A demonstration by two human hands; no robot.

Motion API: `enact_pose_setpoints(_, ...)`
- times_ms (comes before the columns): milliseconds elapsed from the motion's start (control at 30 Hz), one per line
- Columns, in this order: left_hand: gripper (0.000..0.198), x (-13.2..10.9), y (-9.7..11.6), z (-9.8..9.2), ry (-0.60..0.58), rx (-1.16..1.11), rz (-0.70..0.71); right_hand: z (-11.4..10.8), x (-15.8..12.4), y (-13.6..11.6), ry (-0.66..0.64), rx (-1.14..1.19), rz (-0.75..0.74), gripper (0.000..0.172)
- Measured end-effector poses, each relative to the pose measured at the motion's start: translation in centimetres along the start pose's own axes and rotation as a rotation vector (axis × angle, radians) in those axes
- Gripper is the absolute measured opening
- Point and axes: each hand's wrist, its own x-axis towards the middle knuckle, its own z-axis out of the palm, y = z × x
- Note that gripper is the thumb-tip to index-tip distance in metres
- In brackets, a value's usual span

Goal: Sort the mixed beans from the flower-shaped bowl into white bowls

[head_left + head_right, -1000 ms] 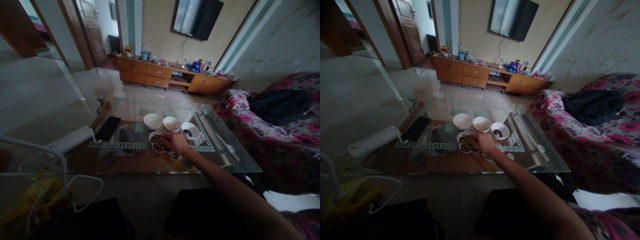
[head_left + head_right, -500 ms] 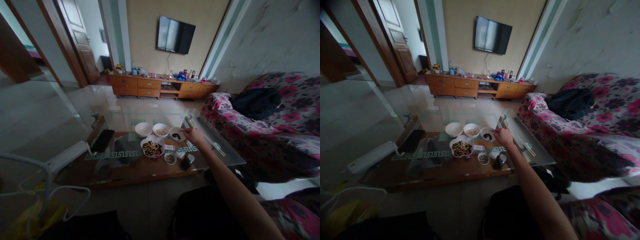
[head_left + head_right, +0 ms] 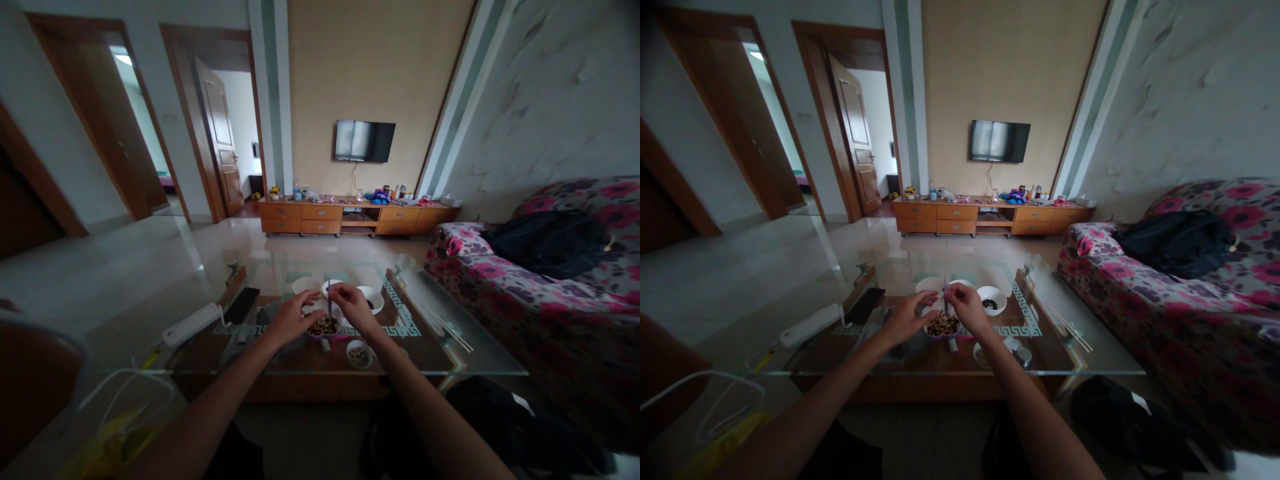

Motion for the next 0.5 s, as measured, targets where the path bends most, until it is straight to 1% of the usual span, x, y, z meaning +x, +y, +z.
enact_pose_setpoints(33, 0.051, 0.3, -1.4, 0.6, -0.028, -0.012, 0.016, 0.8, 0.0, 0.3, -0.024, 0.042, -0.016, 0.032)
enact_pose_setpoints(67, 0.051, 0.5, -2.6, 1.1, -0.042, -0.013, 0.035, 1.5, 0.1, 0.6, -0.046, 0.056, -0.024, 0.031)
enact_pose_setpoints(100, 0.047, 0.6, -3.4, 1.5, -0.031, -0.016, 0.039, 2.1, 0.3, 1.0, -0.054, 0.047, -0.022, 0.03)
enact_pose_setpoints(167, 0.039, 0.8, -4.5, 1.7, -0.021, -0.005, 0.017, 3.0, 0.6, 1.7, -0.053, 0.017, -0.01, 0.029)
enact_pose_setpoints(233, 0.034, 1.2, -5.1, 1.2, -0.025, 0.046, -0.021, 3.6, 1.0, 2.4, -0.051, -0.017, 0.015, 0.029)
enact_pose_setpoints(300, 0.029, 1.6, -5.7, 0.2, -0.027, 0.159, -0.016, 4.2, 1.3, 2.8, 0.03, -0.073, 0.052, 0.03)
enact_pose_setpoints(333, 0.028, 1.8, -6.1, -0.4, -0.007, 0.224, -0.026, 4.5, 1.4, 2.9, 0.103, -0.113, 0.057, 0.031)
enact_pose_setpoints(367, 0.03, 2.0, -6.6, -0.9, 0.018, 0.283, -0.072, 5.0, 1.4, 2.8, 0.176, -0.156, 0.043, 0.031)
enact_pose_setpoints(400, 0.03, 2.1, -7.1, -1.4, 0.023, 0.351, -0.122, 5.5, 1.2, 2.7, 0.229, -0.197, 0.002, 0.029)
enact_pose_setpoints(433, 0.031, 2.2, -7.6, -1.8, 0.019, 0.428, -0.166, 6.3, 1.0, 2.4, 0.237, -0.236, -0.074, 0.026)
enact_pose_setpoints(500, 0.032, 2.4, -8.4, -2.2, -0.032, 0.564, -0.223, 8.3, 0.1, 1.4, 0.144, -0.29, -0.283, 0.025)
